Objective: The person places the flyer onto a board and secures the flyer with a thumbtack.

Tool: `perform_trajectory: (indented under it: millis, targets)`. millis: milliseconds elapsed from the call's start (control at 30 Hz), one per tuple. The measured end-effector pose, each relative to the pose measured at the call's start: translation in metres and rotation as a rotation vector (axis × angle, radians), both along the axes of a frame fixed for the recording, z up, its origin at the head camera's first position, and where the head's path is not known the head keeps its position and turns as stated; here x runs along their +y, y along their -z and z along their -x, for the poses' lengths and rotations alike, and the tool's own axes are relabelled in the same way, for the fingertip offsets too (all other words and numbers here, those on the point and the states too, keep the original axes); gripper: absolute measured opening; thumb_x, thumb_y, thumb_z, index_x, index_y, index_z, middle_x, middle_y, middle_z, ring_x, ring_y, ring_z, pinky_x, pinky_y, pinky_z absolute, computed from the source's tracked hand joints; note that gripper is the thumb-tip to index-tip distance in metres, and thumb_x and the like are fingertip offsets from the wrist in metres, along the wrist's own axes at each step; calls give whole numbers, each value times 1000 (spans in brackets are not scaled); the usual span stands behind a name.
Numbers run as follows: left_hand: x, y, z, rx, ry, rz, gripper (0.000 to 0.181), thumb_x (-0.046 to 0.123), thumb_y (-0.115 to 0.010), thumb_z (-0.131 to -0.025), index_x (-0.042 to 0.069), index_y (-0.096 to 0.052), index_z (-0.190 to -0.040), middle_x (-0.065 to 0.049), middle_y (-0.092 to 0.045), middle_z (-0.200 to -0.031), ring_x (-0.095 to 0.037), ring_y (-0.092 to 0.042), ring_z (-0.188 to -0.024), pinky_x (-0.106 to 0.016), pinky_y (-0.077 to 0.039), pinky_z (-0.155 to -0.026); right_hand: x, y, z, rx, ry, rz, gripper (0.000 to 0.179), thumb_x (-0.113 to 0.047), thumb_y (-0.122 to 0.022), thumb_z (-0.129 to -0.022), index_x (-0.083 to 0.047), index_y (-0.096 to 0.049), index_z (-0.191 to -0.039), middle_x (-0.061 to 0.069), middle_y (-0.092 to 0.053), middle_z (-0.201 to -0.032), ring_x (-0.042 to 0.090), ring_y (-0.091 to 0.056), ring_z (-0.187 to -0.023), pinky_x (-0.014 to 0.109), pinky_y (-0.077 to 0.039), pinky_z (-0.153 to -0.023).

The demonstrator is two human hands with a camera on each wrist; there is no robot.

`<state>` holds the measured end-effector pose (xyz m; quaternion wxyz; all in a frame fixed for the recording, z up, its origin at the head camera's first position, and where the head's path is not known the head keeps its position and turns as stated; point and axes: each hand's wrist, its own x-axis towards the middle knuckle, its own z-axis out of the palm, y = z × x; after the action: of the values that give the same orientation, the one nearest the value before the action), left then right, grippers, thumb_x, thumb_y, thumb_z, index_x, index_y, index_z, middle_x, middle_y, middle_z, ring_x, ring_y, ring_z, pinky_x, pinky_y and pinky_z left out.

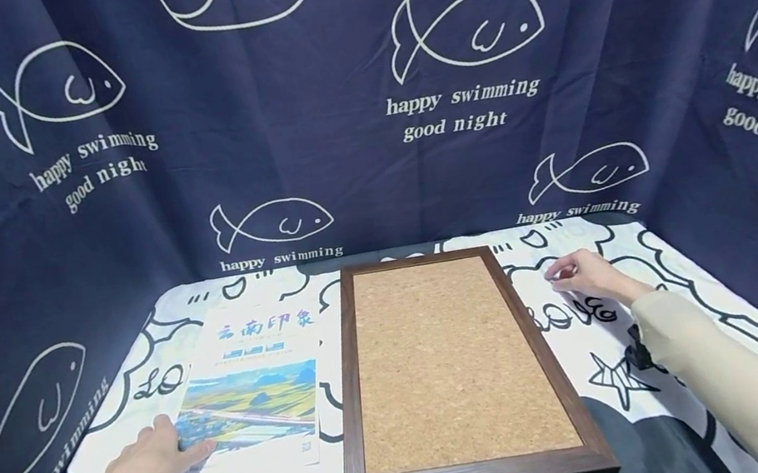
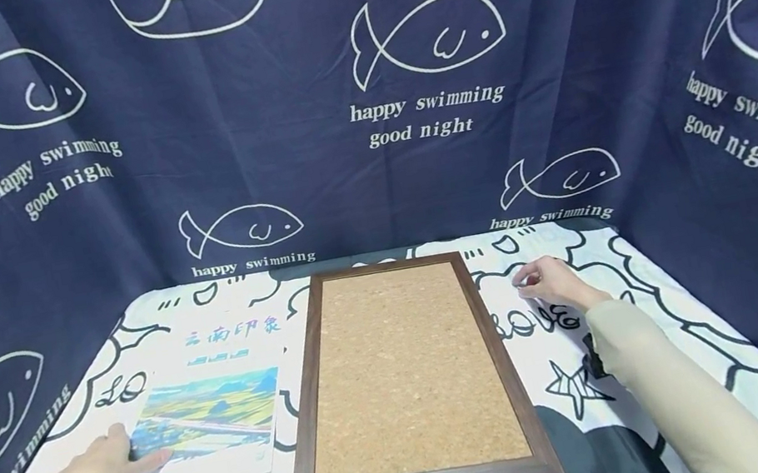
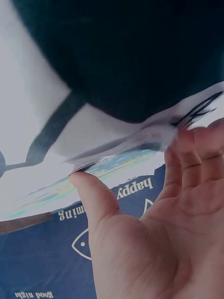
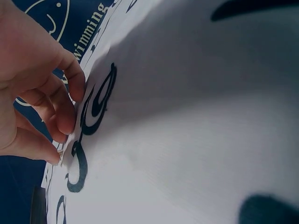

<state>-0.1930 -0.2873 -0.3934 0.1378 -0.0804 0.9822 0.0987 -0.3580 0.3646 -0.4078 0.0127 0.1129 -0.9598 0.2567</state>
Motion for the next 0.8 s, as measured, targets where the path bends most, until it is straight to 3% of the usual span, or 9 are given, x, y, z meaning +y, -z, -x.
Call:
perform_trajectory:
  millis: [167, 400, 600, 800]
  targets:
    - [0, 1, 0, 10, 0, -35, 104, 57, -66, -83, -29, -27, -125, -42, -51, -106, -38, -59, -80, -45, -49, -66, -3, 0, 1, 28, -10, -13, 17, -4, -69, -83, 2, -71, -98, 11, -66, -79, 10, -45, -62, 23, -37, -54]
    - [4, 3, 1, 6, -18, -88, 113, 53, -67, -84, -29, -8, -135, -52, -39, -124, -60, -52, -104, -57, -49, -82, -3, 1, 1, 43, -18, -5, 13, -1, -69, -81, 2, -71, -93, 9, -61, -73, 10, -44, -61, 22, -35, -53]
    - [4, 5, 1, 54, 9, -130, 104, 45, -70, -85, -28, -14, -132, -53, -40, -122, -60, -52, -105, -56, -50, -80, -1, 2, 3, 11, -36, 4, 13, 0, -67, -83, 3, -69, -95, 6, -58, -72, 9, -45, -61, 22, -37, -52]
    - [2, 5, 2, 38, 6, -127, 105, 46, -68, -86, -28, -12, -134, -53, -36, -126, -60, -51, -109, -53, -50, -80, -1, 2, 3, 9, -46, 8, 14, 1, -66, -82, 3, -69, -95, 5, -56, -72, 8, -44, -61, 22, -36, -52]
